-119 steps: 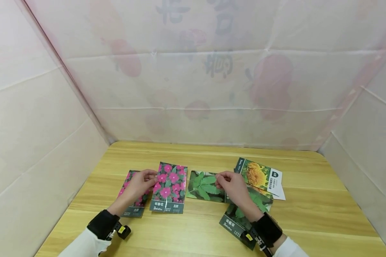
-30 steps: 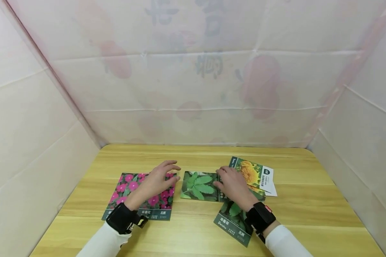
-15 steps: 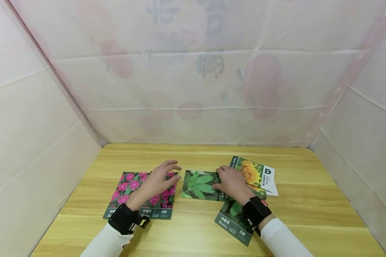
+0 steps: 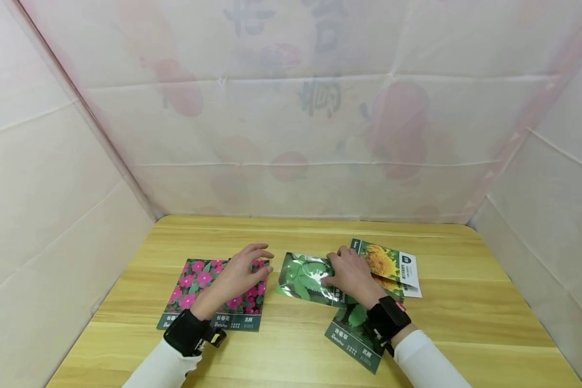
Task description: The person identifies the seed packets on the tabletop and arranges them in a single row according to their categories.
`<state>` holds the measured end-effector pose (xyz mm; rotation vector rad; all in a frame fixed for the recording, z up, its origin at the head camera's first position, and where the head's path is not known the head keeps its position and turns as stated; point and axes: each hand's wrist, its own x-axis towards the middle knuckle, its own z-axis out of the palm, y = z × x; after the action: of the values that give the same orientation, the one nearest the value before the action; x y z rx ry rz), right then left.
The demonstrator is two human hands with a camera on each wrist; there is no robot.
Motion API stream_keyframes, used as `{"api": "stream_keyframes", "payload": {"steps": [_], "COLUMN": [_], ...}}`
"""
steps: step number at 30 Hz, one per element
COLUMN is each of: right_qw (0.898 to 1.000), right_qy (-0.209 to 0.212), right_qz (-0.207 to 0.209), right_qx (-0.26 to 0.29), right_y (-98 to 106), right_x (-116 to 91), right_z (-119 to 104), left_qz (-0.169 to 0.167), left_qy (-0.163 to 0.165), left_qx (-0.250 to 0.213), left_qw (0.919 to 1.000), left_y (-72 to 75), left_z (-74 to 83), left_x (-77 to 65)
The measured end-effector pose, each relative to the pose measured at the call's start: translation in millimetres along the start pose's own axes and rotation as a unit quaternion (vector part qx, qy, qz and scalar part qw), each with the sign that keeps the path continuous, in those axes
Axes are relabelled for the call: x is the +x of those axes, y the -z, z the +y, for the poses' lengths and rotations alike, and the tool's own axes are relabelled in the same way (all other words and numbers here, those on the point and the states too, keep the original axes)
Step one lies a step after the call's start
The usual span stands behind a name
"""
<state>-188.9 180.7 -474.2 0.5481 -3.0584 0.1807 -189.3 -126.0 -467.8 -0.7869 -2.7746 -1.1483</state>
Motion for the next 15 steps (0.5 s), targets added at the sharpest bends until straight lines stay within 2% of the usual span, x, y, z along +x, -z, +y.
{"api": "stream_keyframes", "payload": {"steps": [8, 11, 15], "right_qw": [0.995, 0.991, 0.980], "right_qy": [0.011, 0.003, 0.008], "right_qz": [0.083, 0.093, 0.117], "right_qx": [0.052, 0.099, 0.160], "right_y": [8.0, 12.6, 9.9], "right_x": [-4.6, -4.6, -3.9], "right_z": [5.3, 6.4, 15.9], "left_qz": [0.012, 0.015, 0.020], "left_qy": [0.006, 0.009, 0.007], "left_qx": [0.002, -0.001, -0.003], "left_qw": [0.9999, 0.9998, 0.9998], "left_y": [-0.5, -0.3, -0.1], "left_z": [0.2, -0.1, -1.2], "left_x": [-1.0, -1.5, -1.4]}}
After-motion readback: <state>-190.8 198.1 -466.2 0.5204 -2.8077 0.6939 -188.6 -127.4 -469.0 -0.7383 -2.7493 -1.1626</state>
